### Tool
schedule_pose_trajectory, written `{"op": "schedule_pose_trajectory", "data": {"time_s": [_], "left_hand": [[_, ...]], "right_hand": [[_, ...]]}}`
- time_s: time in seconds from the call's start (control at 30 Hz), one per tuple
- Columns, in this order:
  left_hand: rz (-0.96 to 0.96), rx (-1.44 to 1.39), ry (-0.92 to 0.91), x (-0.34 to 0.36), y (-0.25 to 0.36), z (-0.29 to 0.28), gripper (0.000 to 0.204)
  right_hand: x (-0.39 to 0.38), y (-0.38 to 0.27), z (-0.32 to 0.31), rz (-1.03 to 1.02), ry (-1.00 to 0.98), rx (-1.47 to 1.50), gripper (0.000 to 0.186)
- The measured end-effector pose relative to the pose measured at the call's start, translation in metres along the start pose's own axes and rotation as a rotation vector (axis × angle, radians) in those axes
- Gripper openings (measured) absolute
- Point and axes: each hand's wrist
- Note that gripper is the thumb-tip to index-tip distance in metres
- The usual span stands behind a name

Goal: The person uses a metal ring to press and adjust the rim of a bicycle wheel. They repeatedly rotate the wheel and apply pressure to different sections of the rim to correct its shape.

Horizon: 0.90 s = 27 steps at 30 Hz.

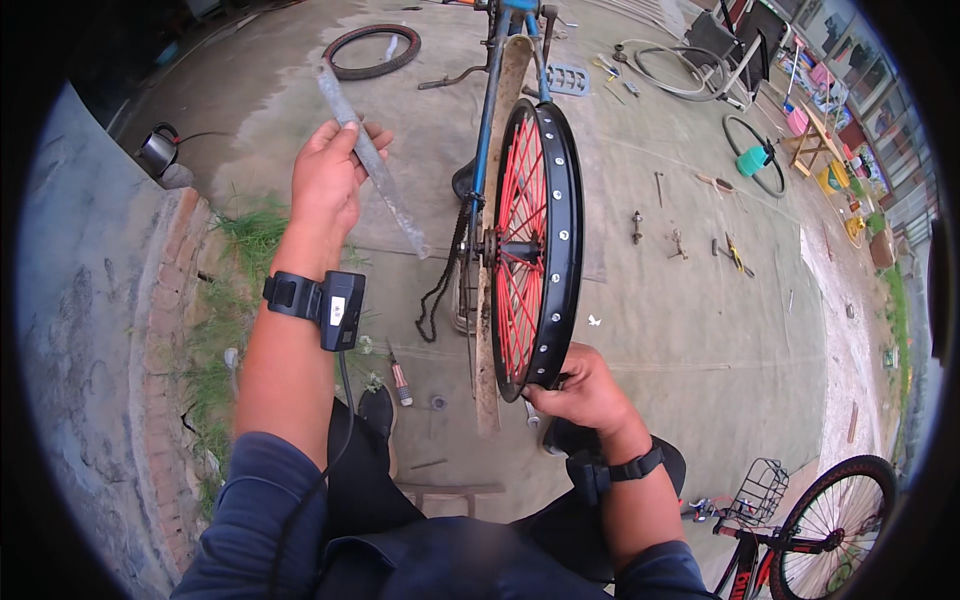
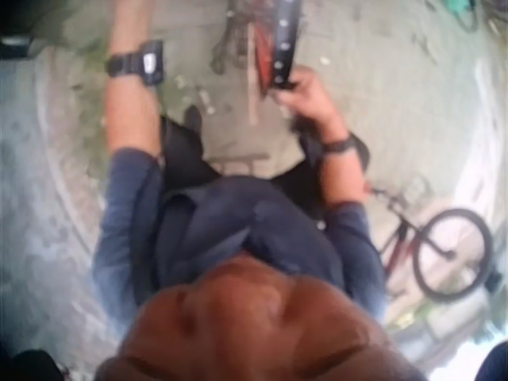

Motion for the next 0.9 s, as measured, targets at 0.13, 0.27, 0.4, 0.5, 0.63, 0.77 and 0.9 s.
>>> {"op": "schedule_pose_trajectory", "data": {"time_s": [0.13, 0.27, 0.4, 0.5, 0.63, 0.77, 0.9], "left_hand": [[-0.032, -0.23, 0.038, -0.005, 0.005, -0.011, 0.021], [-0.019, -0.3, 0.037, -0.002, 0.011, -0.024, 0.02], [0.015, -0.336, 0.047, -0.008, 0.019, -0.022, 0.021], [0.021, -0.365, 0.063, -0.01, 0.025, -0.023, 0.021], [-0.032, -0.532, 0.086, -0.009, 0.027, -0.024, 0.022], [-0.073, -0.727, -0.061, -0.01, 0.032, -0.04, 0.031], [-0.032, -0.783, -0.135, -0.013, 0.037, -0.044, 0.038]], "right_hand": [[-0.001, 0.001, 0.002, 0.029, 0.033, 0.047, 0.015], [0.0, -0.002, 0.005, 0.077, 0.06, 0.084, 0.014], [-0.005, 0.006, 0.003, 0.056, 0.069, 0.051, 0.013], [-0.005, 0.006, 0.004, 0.115, 0.062, 0.1, 0.013], [-0.006, 0.007, 0.003, 0.124, 0.072, 0.138, 0.013], [-0.004, 0.002, 0.005, 0.131, 0.067, 0.164, 0.013], [-0.004, 0.002, 0.006, 0.131, 0.06, 0.172, 0.013]]}}
Point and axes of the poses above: each hand's wrist, its own x-axis towards the middle knuckle, its own z-axis out of the palm, y = z × x, and after that the axes turned 11 degrees about -z, right-handed
